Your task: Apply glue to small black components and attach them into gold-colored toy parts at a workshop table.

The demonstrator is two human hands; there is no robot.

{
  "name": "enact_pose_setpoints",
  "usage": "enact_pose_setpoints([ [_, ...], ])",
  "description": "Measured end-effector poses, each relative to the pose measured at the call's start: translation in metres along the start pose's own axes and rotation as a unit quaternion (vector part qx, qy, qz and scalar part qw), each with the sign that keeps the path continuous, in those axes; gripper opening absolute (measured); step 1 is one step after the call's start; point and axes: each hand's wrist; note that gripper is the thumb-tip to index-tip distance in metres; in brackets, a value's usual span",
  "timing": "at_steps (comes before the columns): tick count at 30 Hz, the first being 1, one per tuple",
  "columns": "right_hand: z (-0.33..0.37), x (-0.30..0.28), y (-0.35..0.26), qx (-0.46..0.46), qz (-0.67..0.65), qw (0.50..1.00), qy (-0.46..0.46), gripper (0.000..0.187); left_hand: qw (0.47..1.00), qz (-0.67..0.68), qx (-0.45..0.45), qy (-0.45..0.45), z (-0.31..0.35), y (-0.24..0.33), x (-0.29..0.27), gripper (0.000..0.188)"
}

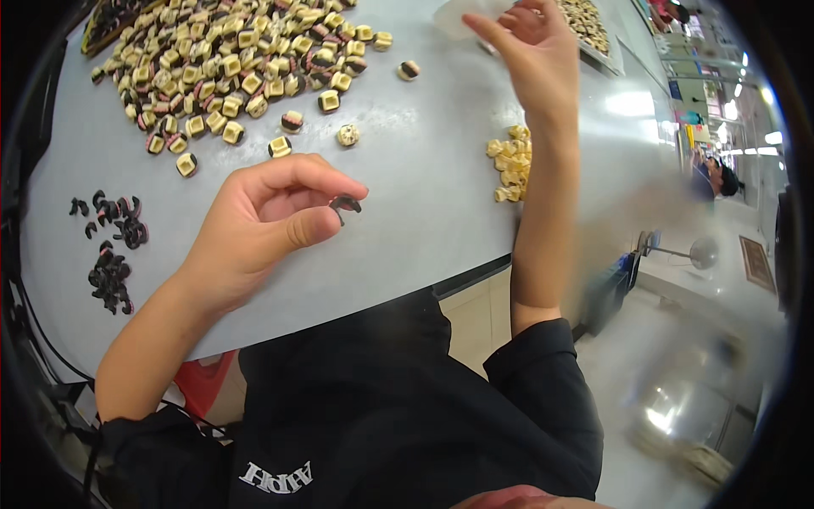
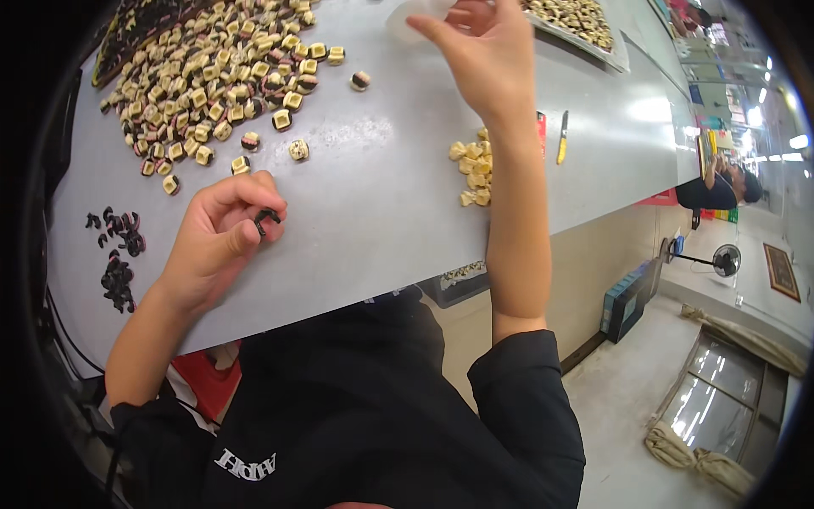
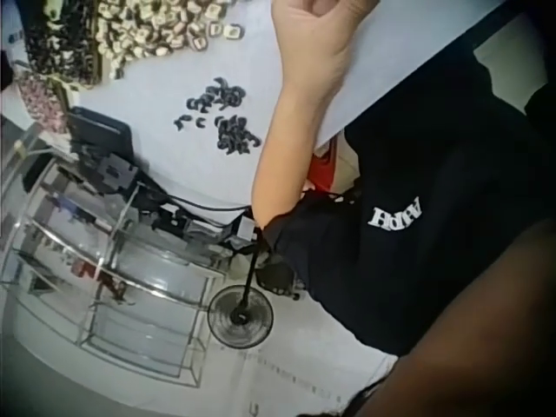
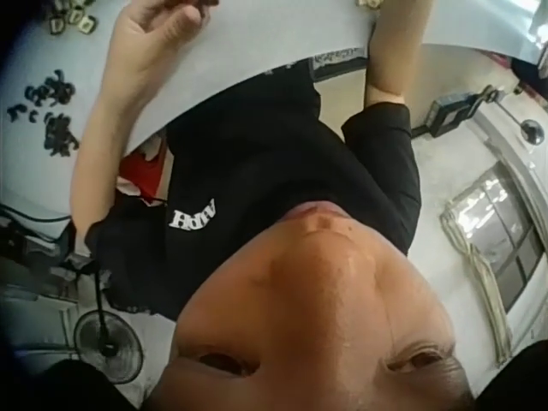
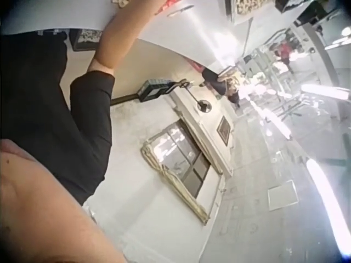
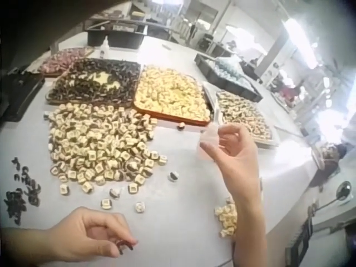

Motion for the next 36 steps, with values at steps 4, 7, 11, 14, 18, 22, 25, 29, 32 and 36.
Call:
enact_pose_setpoints([
  [4, -0.01, -0.003, 0.036, 0.039, 0.079, 0.995, -0.049, 0.05, 1.0, -0.017, 0.002, 0.0, -0.003, 0.002, 0.006, 0.022],
  [7, 0.0, 0.0, 0.009, 0.056, 0.093, 0.993, -0.041, 0.05, 0.999, -0.033, 0.003, 0.016, -0.002, 0.003, 0.008, 0.024],
  [11, 0.018, -0.038, -0.018, 0.001, 0.194, 0.979, -0.063, 0.047, 0.999, -0.038, -0.003, 0.036, -0.001, 0.006, 0.013, 0.03],
  [14, 0.045, -0.055, -0.036, 0.0, 0.254, 0.953, -0.164, 0.042, 0.999, -0.026, -0.015, 0.037, 0.001, 0.005, 0.016, 0.029],
  [18, 0.079, -0.046, -0.024, -0.02, 0.323, 0.913, -0.248, 0.029, 0.999, -0.027, -0.019, 0.043, 0.003, 0.004, 0.01, 0.029],
  [22, 0.085, -0.042, -0.021, 0.024, 0.332, 0.92, -0.205, 0.022, 0.999, -0.032, 0.0, 0.024, 0.001, 0.002, 0.013, 0.028],
  [25, 0.087, -0.04, -0.015, -0.01, 0.326, 0.928, -0.182, 0.019, 0.999, -0.028, 0.0, 0.033, 0.0, 0.002, 0.015, 0.027],
  [29, 0.089, -0.03, -0.019, -0.032, 0.211, 0.969, -0.121, 0.015, 0.999, -0.041, 0.012, 0.03, 0.001, 0.001, 0.015, 0.027],
  [32, 0.1, -0.014, -0.023, -0.016, 0.041, 0.996, -0.077, 0.012, 0.999, -0.043, 0.021, 0.02, 0.001, 0.002, 0.014, 0.027],
  [36, 0.12, 0.015, -0.028, 0.031, -0.236, 0.97, -0.037, 0.012, 0.997, -0.062, 0.053, 0.016, 0.001, 0.0, 0.012, 0.023],
])
Point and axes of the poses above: each hand's wrist, its own z-axis away from the middle knuckle, its own x-axis out of the palm, y = z × x, and after that the axes turned 4 degrees about x, right-handed
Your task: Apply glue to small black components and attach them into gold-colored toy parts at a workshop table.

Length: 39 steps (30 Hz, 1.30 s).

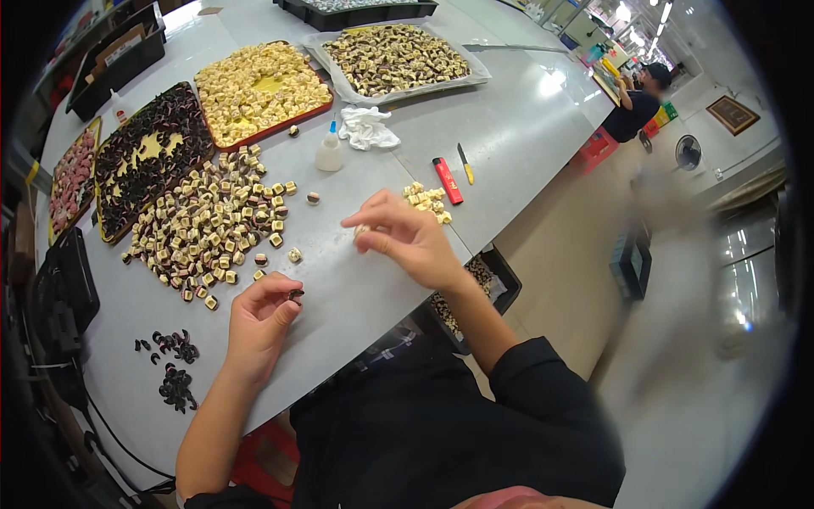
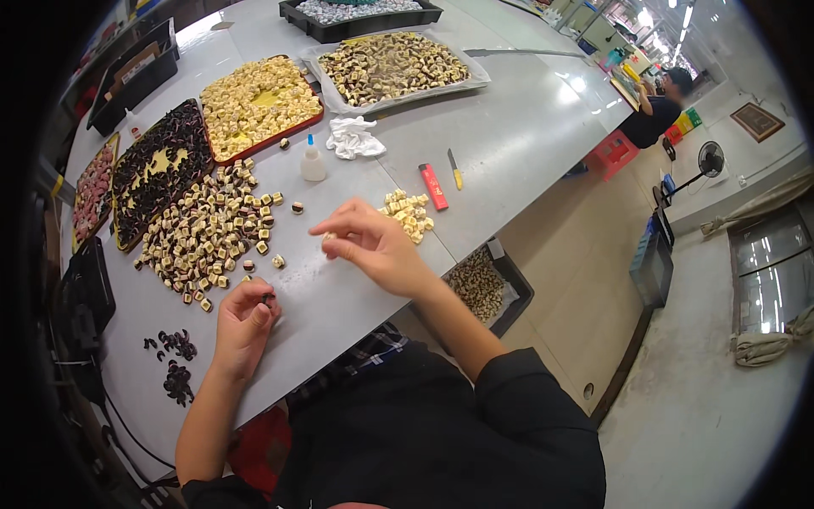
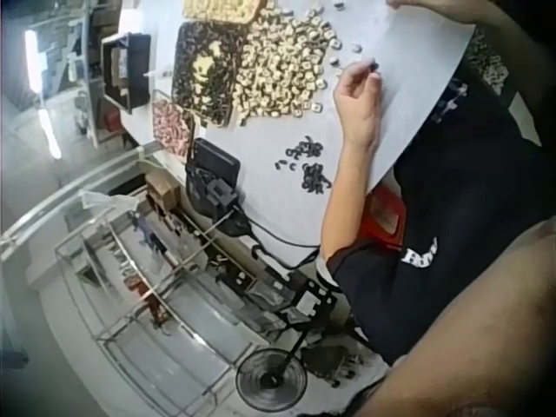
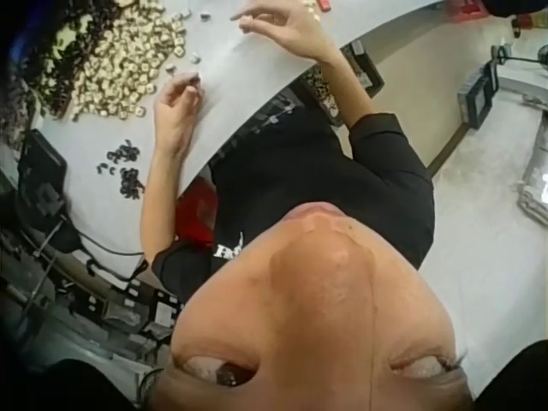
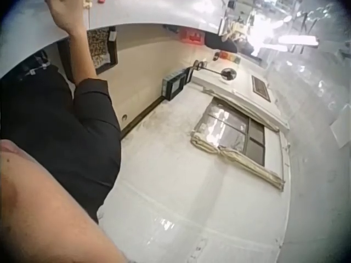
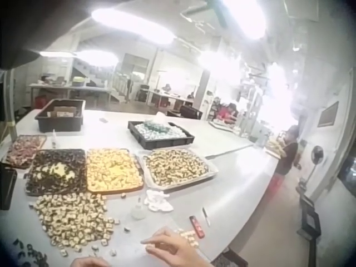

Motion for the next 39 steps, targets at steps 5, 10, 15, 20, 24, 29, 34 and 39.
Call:
enact_pose_setpoints([
  [5, 0.017, 0.031, 0.022, 0.088, -0.256, 0.963, -0.012, 0.019, 0.994, -0.092, 0.065, 0.016, 0.005, -0.002, -0.002, 0.019],
  [10, 0.026, 0.049, 0.024, 0.153, -0.393, 0.907, 0.008, 0.023, 0.982, -0.151, 0.108, 0.032, 0.005, -0.003, -0.004, 0.023],
  [15, 0.033, 0.055, 0.03, 0.149, -0.34, 0.928, 0.0, 0.019, 0.978, -0.173, 0.112, 0.018, 0.002, 0.002, 0.002, 0.024],
  [20, 0.026, 0.059, 0.032, 0.132, -0.343, 0.93, -0.031, 0.019, 0.982, -0.147, 0.118, 0.031, 0.001, 0.001, 0.003, 0.025],
  [24, 0.026, 0.066, 0.032, 0.125, -0.307, 0.943, -0.023, 0.018, 0.983, -0.135, 0.117, 0.04, 0.002, 0.002, 0.002, 0.026],
  [29, 0.026, 0.073, 0.031, 0.141, -0.321, 0.936, -0.018, 0.019, 0.985, -0.126, 0.115, 0.038, 0.001, 0.0, 0.001, 0.026],
  [34, 0.024, 0.071, 0.033, 0.15, -0.351, 0.924, -0.03, 0.022, 0.935, -0.303, 0.176, 0.06, 0.001, 0.007, 0.008, 0.028],
  [39, 0.023, 0.066, 0.03, 0.175, -0.403, 0.896, -0.061, 0.027, 0.868, -0.432, 0.243, 0.02, 0.004, 0.013, 0.012, 0.024],
])
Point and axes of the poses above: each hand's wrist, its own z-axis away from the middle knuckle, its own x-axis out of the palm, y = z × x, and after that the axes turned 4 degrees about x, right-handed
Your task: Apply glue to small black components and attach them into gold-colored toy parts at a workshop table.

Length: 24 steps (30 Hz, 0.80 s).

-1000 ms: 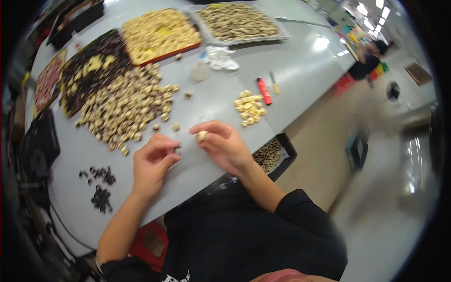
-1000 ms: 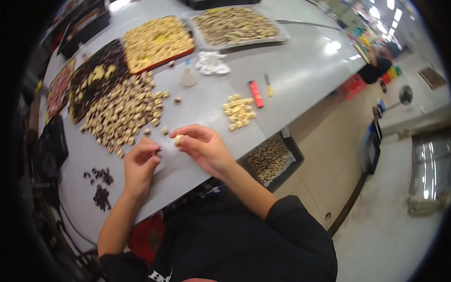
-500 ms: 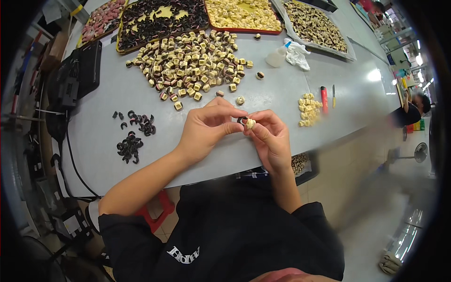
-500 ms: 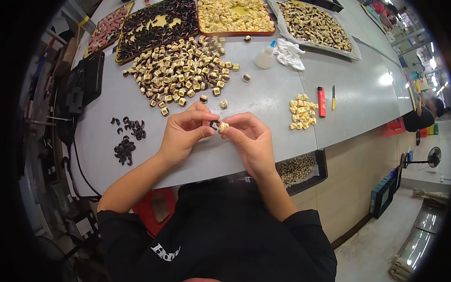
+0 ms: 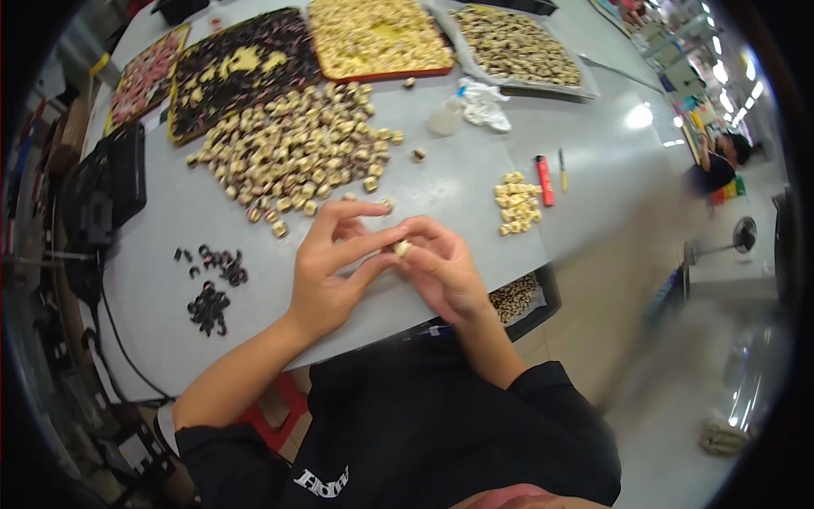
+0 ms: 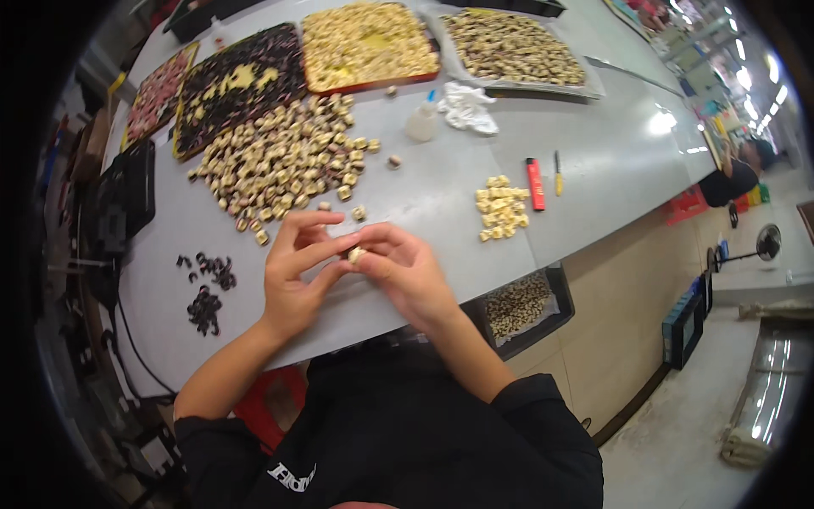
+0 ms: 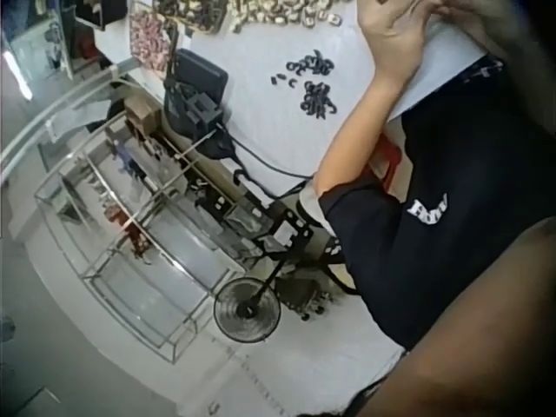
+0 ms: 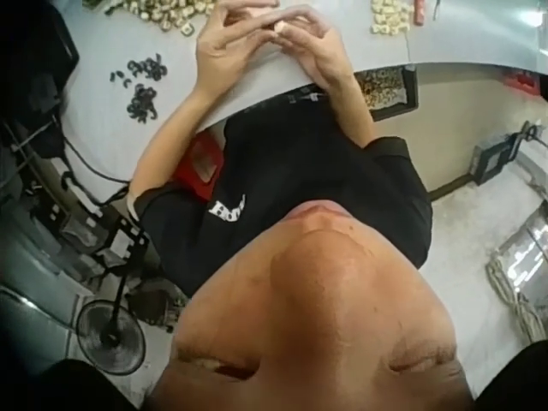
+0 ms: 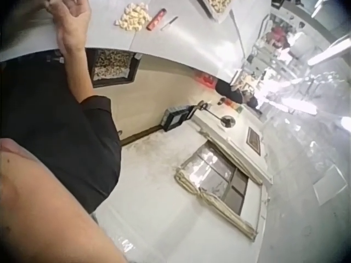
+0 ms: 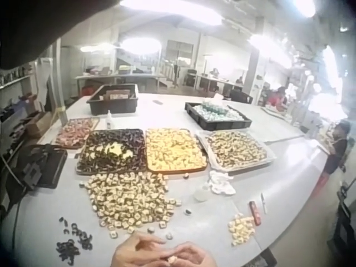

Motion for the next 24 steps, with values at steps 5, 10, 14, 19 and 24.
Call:
enact_pose_setpoints([
  [5, 0.001, -0.002, 0.005, -0.011, -0.033, 0.999, -0.017, 0.028, 0.998, -0.003, 0.047, 0.042, 0.001, 0.004, 0.006, 0.031],
  [10, 0.002, -0.008, 0.004, -0.039, -0.039, 0.998, -0.035, 0.027, 0.998, -0.016, 0.037, 0.047, 0.006, 0.002, 0.003, 0.031],
  [14, 0.002, -0.021, 0.002, -0.052, -0.005, 0.998, -0.024, 0.027, 0.997, -0.054, 0.047, 0.025, 0.003, -0.003, 0.004, 0.03],
  [19, 0.009, -0.009, -0.006, -0.002, 0.102, 0.995, -0.014, 0.028, 0.996, -0.065, 0.043, 0.038, 0.001, 0.0, 0.002, 0.032],
  [24, 0.007, -0.007, -0.004, -0.064, 0.129, 0.99, -0.008, 0.046, 0.998, -0.018, 0.06, 0.028, 0.003, -0.007, 0.004, 0.034],
])
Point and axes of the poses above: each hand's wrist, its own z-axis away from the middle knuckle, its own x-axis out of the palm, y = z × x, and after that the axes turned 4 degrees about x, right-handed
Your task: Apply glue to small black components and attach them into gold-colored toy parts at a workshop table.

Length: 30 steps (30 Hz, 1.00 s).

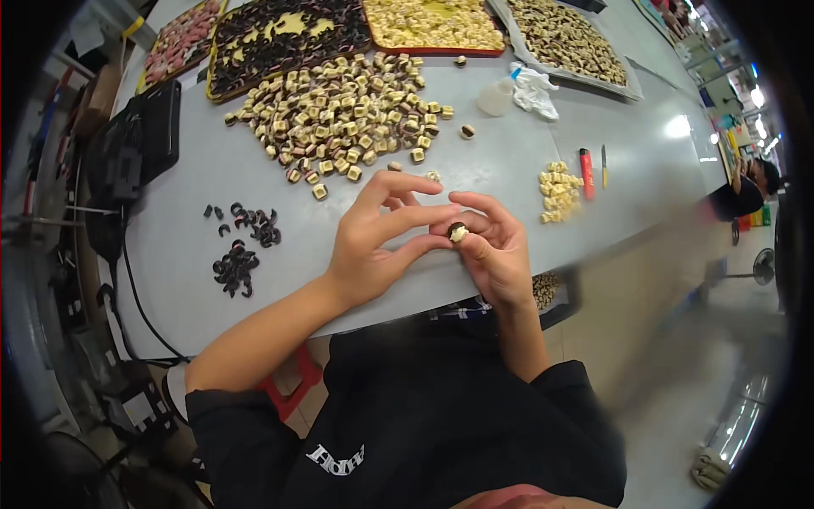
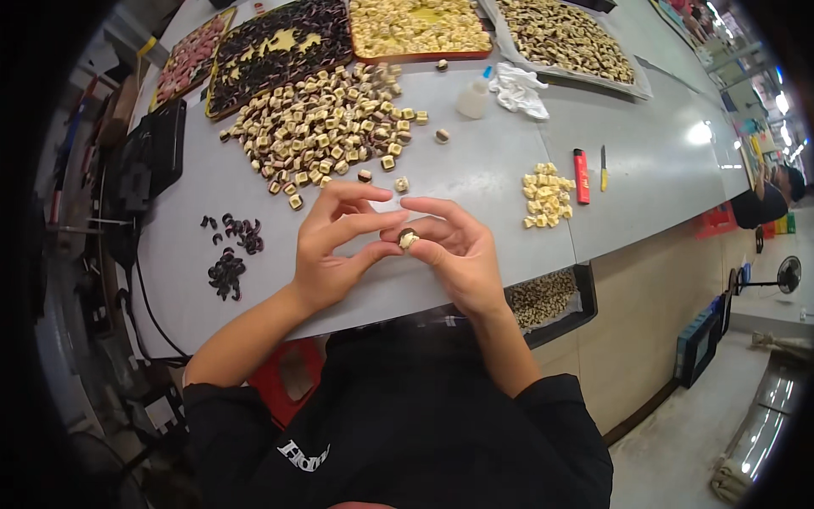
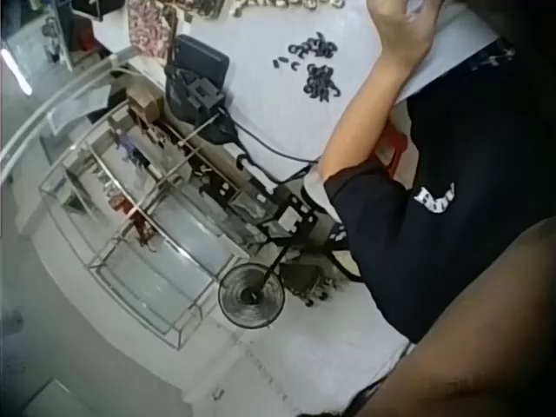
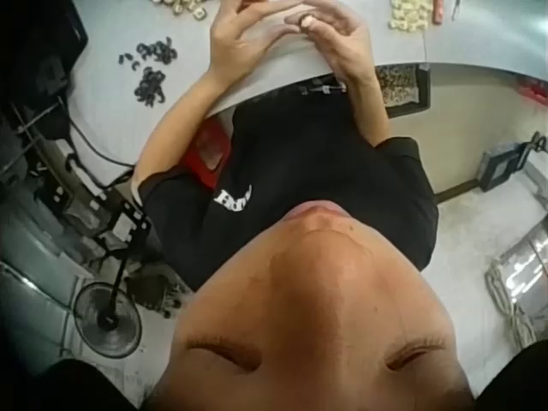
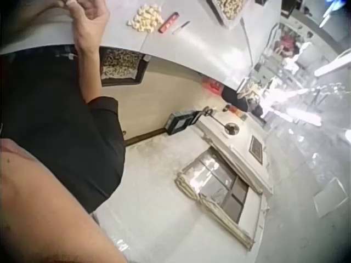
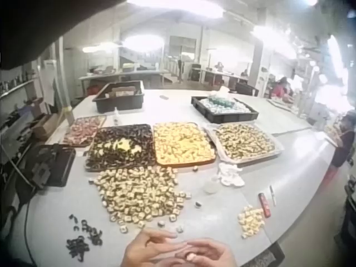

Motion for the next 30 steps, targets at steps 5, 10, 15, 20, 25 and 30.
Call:
enact_pose_setpoints([
  [5, 0.001, 0.002, 0.0, 0.012, 0.03, 0.999, -0.004, 0.047, 1.0, 0.009, 0.026, -0.003, 0.002, -0.001, -0.001, 0.031],
  [10, 0.005, 0.008, 0.004, -0.028, 0.014, 1.0, 0.0, 0.041, 0.997, -0.038, 0.062, 0.01, 0.0, 0.003, -0.001, 0.03],
  [15, 0.002, 0.007, 0.008, -0.047, 0.008, 0.999, 0.015, 0.033, 0.991, -0.098, 0.091, 0.012, 0.0, 0.006, -0.003, 0.031],
  [20, -0.024, 0.018, -0.004, -0.099, 0.162, 0.974, 0.121, 0.024, 0.987, -0.115, 0.081, 0.071, 0.005, 0.01, 0.0, 0.04],
  [25, -0.047, 0.037, 0.01, -0.183, 0.368, 0.906, 0.099, 0.02, 0.975, -0.12, 0.129, 0.134, 0.007, 0.003, -0.006, 0.043],
  [30, -0.052, 0.052, 0.008, -0.239, 0.596, 0.764, -0.062, 0.028, 0.963, -0.064, 0.246, 0.092, 0.011, 0.004, 0.002, 0.035],
])
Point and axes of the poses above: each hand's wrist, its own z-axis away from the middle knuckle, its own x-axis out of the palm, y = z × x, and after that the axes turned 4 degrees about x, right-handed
